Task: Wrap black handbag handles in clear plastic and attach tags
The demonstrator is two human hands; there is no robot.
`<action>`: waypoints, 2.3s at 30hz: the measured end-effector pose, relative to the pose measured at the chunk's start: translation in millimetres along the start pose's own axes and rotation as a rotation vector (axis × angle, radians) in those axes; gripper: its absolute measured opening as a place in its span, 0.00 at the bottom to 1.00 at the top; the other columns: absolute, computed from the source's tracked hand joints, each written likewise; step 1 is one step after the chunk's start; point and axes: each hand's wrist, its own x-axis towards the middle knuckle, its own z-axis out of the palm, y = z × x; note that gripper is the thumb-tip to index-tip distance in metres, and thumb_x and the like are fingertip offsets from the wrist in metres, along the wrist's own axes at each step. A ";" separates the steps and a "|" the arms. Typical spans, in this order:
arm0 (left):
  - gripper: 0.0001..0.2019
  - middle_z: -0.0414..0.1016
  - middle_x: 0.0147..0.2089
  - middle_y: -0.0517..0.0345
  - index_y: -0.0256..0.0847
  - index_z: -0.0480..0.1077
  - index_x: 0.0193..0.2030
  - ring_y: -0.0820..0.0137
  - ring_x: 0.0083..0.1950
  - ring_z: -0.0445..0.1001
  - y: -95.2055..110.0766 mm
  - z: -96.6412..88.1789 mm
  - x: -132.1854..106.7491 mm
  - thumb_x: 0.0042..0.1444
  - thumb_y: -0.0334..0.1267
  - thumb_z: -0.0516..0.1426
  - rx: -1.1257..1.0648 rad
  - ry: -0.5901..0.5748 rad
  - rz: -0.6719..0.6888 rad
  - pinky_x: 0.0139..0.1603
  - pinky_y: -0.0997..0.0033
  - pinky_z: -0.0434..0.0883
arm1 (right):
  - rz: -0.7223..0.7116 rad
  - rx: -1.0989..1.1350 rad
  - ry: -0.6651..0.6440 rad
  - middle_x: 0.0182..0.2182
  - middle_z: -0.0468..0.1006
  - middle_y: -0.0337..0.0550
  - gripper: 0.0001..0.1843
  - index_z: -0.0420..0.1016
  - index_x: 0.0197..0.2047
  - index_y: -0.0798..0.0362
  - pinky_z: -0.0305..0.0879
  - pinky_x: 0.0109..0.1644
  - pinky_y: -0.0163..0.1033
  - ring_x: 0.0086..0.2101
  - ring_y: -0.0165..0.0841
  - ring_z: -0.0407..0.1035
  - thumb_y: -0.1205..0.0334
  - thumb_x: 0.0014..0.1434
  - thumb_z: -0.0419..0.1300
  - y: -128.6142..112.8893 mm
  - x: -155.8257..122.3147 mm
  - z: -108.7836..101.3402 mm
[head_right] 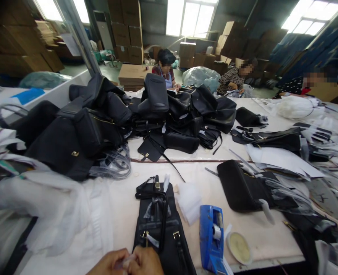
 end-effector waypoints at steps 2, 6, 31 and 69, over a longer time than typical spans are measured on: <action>0.17 0.67 0.25 0.65 0.40 0.66 0.27 0.71 0.30 0.65 5.3 2.2 9.9 0.37 0.46 0.67 -0.171 -0.001 -0.003 0.33 0.72 0.61 | 0.021 0.019 0.046 0.20 0.73 0.34 0.09 0.74 0.27 0.53 0.51 0.25 0.29 0.24 0.28 0.65 0.60 0.54 0.56 -1.6 0.8 -6.9; 0.19 0.72 0.28 0.62 0.39 0.65 0.27 0.72 0.30 0.69 10.9 -0.7 25.6 0.34 0.44 0.69 -0.317 -0.051 -0.032 0.34 0.70 0.65 | 0.045 -0.035 0.111 0.22 0.74 0.36 0.13 0.72 0.25 0.54 0.53 0.27 0.29 0.25 0.28 0.65 0.57 0.57 0.56 0.5 5.5 -12.6; 0.15 0.73 0.21 0.62 0.40 0.64 0.25 0.69 0.26 0.71 -11.0 -26.4 28.7 0.41 0.48 0.63 -0.166 0.233 0.047 0.31 0.71 0.62 | 0.186 -0.268 0.351 0.24 0.75 0.37 0.04 0.65 0.35 0.50 0.64 0.31 0.35 0.27 0.34 0.73 0.67 0.57 0.51 71.8 23.6 -87.0; 0.07 0.72 0.24 0.63 0.39 0.65 0.26 0.71 0.27 0.70 13.7 -41.7 18.6 0.44 0.36 0.60 -0.229 0.256 0.087 0.34 0.70 0.65 | -0.264 -0.219 0.026 0.31 0.76 0.33 0.03 0.70 0.35 0.49 0.58 0.38 0.33 0.34 0.30 0.70 0.64 0.58 0.55 -44.5 26.3 -131.0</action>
